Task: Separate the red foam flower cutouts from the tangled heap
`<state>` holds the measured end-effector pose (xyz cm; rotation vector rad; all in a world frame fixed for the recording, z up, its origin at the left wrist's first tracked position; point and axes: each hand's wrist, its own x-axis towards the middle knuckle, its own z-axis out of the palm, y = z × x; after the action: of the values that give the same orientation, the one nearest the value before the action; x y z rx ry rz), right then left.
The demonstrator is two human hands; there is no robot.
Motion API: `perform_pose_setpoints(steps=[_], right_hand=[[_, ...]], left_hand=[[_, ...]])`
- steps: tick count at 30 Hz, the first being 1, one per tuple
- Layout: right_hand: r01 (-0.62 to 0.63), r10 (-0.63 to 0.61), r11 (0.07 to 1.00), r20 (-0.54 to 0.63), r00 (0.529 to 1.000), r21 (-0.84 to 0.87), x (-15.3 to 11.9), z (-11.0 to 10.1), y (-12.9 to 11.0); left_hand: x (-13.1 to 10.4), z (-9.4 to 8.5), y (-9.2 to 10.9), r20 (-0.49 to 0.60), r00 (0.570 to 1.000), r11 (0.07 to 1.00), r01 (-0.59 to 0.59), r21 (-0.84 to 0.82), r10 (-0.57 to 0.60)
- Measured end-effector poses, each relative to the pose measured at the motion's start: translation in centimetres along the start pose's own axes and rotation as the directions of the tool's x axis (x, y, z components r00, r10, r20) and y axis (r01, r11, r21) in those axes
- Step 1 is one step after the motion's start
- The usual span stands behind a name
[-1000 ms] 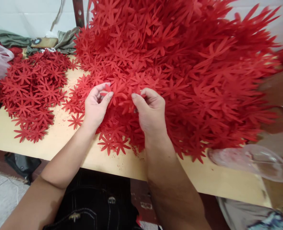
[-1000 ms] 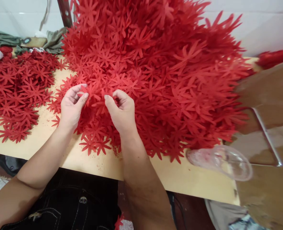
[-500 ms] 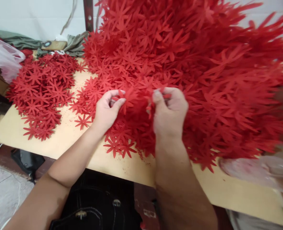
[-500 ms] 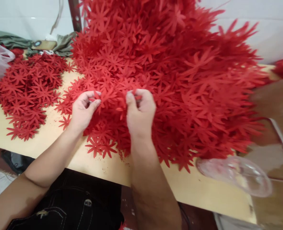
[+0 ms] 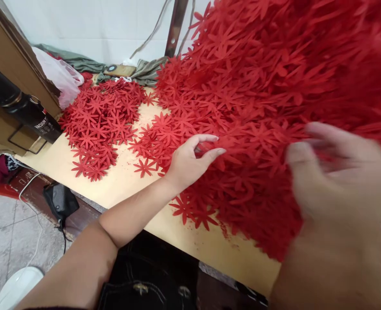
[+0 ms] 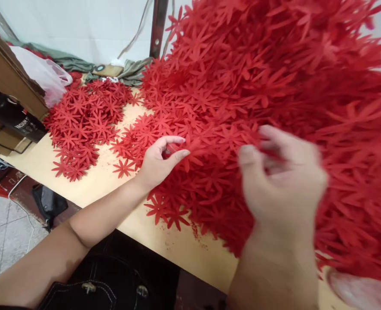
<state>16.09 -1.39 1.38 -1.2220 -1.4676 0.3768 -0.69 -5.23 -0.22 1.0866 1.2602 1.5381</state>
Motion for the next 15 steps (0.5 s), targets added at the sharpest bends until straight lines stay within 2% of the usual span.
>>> perform_pose_setpoints(steps=[2,3,5,8,10,13,15], right_hand=[[-0.026,-0.035,0.976,0.274,0.961,0.217,-1.9,1.5,-1.9],[-0.054,-0.039,0.968,0.357,0.933,0.246,-2.7,2.3,-2.5],[-0.136,0.009,0.948,0.402,0.916,0.288,-3.7,3.5,-3.2],[-0.243,0.151,0.920,0.295,0.943,0.306,-3.4,3.9,-3.4],[-0.258,0.208,0.917,0.187,0.960,0.303,-2.3,3.5,-3.1],[-0.244,0.272,0.915,-0.046,0.961,0.322,-0.1,2.2,-1.4],[-0.235,0.288,0.926,-0.149,0.946,0.294,1.3,1.1,0.5]], left_hand=[[-0.1,0.1,0.2,0.035,0.999,0.996,0.043,-0.083,-0.040],[-0.1,0.1,0.4,0.052,0.997,0.988,0.070,-0.138,-0.063],[-0.1,0.0,0.6,0.072,0.992,0.961,0.115,-0.251,-0.100],[0.1,-0.4,0.5,0.070,0.992,0.921,0.126,-0.368,-0.108],[0.2,-0.5,0.4,0.075,0.992,0.925,0.121,-0.361,-0.101],[0.7,-0.3,0.4,0.098,0.993,0.978,0.086,-0.189,-0.068],[1.2,0.1,0.8,0.111,0.994,1.000,-0.008,-0.014,0.010]])
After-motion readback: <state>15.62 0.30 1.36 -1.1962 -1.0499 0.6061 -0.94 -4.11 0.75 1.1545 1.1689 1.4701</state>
